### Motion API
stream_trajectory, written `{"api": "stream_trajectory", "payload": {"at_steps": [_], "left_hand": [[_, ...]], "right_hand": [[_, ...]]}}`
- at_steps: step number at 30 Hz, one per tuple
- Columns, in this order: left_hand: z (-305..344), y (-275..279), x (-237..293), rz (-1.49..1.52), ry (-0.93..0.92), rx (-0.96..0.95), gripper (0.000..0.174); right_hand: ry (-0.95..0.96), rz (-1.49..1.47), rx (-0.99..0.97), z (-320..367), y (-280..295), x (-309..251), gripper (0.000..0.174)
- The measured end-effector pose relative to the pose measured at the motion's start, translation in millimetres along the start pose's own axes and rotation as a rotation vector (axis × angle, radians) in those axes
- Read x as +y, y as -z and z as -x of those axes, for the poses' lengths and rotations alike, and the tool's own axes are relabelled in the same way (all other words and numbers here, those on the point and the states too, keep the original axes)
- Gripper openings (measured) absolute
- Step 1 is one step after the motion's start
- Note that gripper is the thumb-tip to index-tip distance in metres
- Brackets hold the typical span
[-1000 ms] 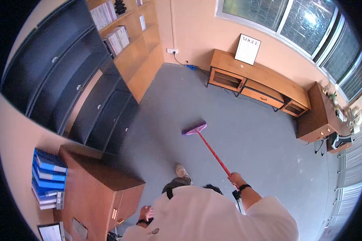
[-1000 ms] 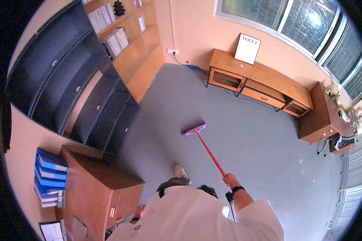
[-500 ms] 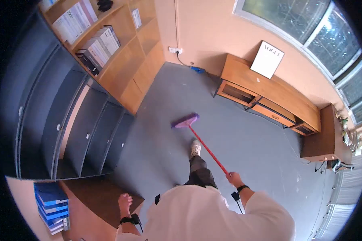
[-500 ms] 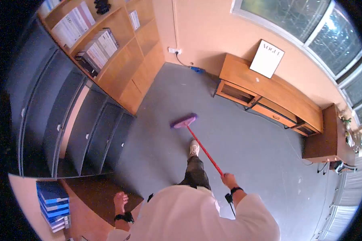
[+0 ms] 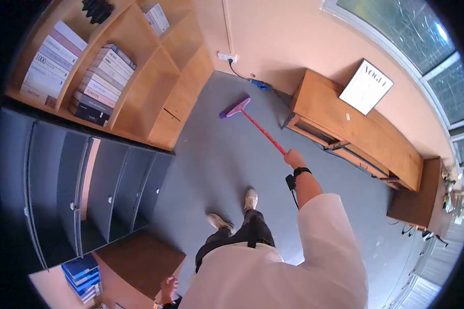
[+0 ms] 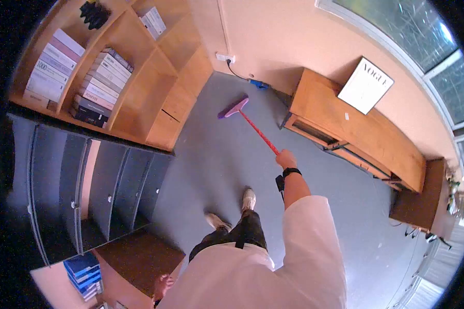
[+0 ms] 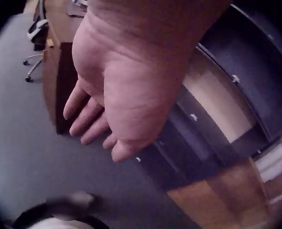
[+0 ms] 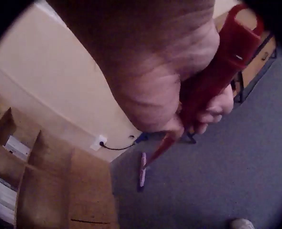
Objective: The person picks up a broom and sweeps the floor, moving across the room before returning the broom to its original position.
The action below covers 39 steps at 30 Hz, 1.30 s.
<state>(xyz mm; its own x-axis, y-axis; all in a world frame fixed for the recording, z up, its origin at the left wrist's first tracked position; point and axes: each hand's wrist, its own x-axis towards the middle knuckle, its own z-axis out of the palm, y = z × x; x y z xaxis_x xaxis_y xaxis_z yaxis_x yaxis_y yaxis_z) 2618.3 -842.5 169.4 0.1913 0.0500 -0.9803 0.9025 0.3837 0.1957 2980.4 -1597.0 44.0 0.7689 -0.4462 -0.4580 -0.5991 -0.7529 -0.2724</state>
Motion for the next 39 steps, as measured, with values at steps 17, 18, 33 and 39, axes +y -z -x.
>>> {"api": "stream_trajectory", "payload": {"at_steps": [17,18,33,39], "left_hand": [[-43.6,-58.9,161.4,-0.858,-0.184,0.087,0.027],[-51.6,-48.5,165.2,-0.876,-0.195,0.116,0.030],[-84.9,-41.7,239.8,-0.664,-0.377,0.137,0.027],[-51.5,-77.7,231.9,-0.551,-0.390,0.174,0.014]], "right_hand": [[-0.128,-0.132,-0.163,157.0,-89.5,-16.8,0.028],[-0.124,-0.058,-0.180,182.1,-96.4,-17.0,0.028],[-0.383,-0.281,0.037,339.8,-164.6,-11.2,0.041],[-0.079,-0.259,-0.133,93.0,-90.3,-139.5,0.045]]}}
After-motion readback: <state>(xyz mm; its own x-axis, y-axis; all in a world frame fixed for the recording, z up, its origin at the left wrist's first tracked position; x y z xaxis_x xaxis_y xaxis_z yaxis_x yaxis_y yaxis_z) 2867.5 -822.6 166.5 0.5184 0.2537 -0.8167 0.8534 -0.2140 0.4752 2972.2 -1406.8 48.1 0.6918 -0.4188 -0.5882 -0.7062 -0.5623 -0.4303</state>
